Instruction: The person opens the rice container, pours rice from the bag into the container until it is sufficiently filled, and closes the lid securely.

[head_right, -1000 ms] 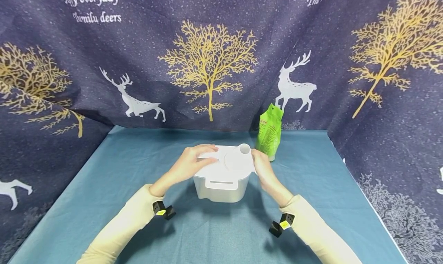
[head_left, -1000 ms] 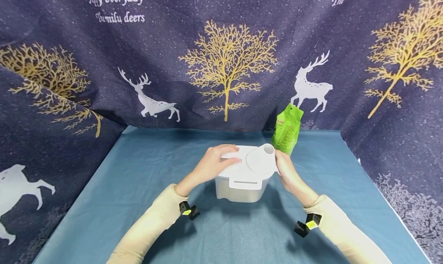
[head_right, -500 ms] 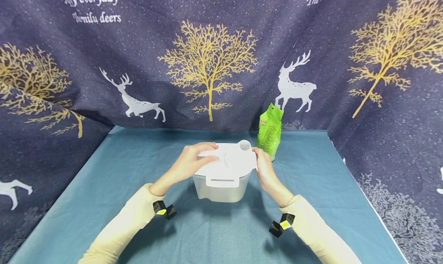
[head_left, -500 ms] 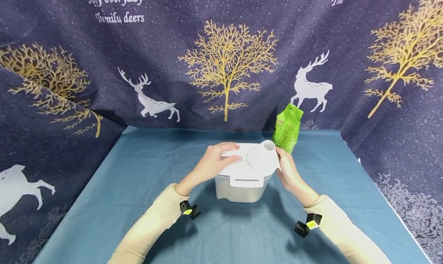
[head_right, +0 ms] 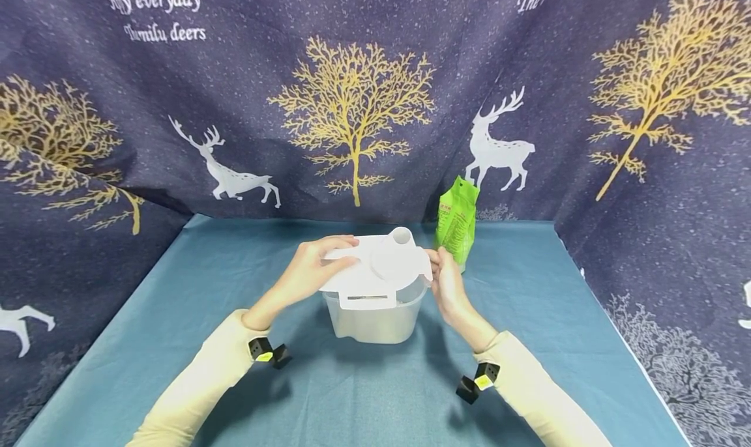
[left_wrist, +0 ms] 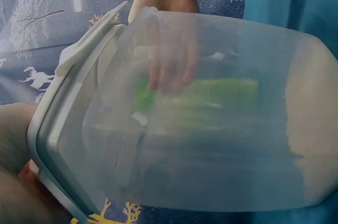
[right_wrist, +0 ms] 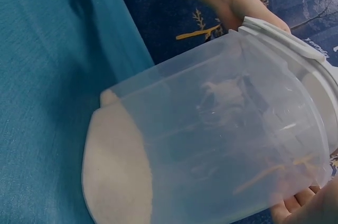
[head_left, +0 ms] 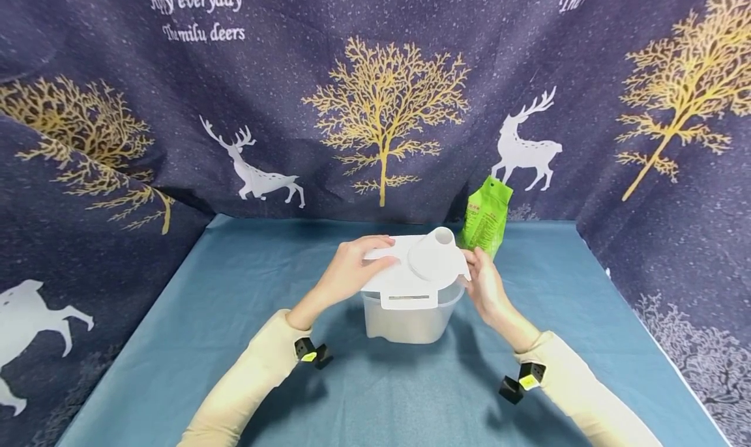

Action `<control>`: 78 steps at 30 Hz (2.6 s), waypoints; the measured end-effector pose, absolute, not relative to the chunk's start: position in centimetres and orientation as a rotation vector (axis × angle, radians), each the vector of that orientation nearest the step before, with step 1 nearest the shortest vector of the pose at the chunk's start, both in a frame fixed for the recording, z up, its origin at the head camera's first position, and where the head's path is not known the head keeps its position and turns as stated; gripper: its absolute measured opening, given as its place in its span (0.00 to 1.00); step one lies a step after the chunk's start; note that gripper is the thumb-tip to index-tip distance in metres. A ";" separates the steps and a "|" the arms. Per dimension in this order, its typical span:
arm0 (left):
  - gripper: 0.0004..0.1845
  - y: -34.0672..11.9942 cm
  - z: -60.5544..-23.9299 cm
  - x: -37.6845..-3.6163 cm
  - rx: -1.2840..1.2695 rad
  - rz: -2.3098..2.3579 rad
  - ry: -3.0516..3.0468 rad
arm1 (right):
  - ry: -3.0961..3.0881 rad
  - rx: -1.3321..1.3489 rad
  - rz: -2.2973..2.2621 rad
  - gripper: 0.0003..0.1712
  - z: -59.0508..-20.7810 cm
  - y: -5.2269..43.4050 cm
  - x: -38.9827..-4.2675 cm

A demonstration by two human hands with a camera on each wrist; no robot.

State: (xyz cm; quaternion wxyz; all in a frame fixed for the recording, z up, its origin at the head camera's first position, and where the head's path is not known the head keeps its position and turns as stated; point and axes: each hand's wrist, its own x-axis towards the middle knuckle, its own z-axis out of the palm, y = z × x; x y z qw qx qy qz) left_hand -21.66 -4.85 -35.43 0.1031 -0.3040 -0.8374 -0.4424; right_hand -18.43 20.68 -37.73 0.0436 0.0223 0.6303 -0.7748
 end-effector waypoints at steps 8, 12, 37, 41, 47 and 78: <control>0.13 -6.0 -35.0 -22.0 -0.824 -1.361 -2.426 | 1.989 0.029 -2.319 0.24 -38.1 20.7 -18.5; 0.12 -6.5 -35.1 -22.4 -0.786 -1.383 -2.414 | 2.035 0.070 -2.299 0.18 -38.3 20.6 -18.5; 0.15 -8.8 -35.3 -23.6 -0.546 -1.439 -2.339 | 2.254 -0.189 -2.161 0.23 -39.7 20.0 -18.8; 0.15 -9.0 -35.5 -23.9 -0.478 -1.417 -2.322 | 2.252 -0.198 -2.165 0.23 -39.7 19.9 -18.9; 0.15 -9.6 -35.9 -24.2 -0.369 -1.404 -2.321 | 2.247 -0.212 -2.183 0.23 -39.8 19.9 -19.0; 0.17 -13.3 -37.3 -24.7 0.045 -1.334 -2.467 | 2.270 -0.219 -2.135 0.23 -39.8 19.9 -18.9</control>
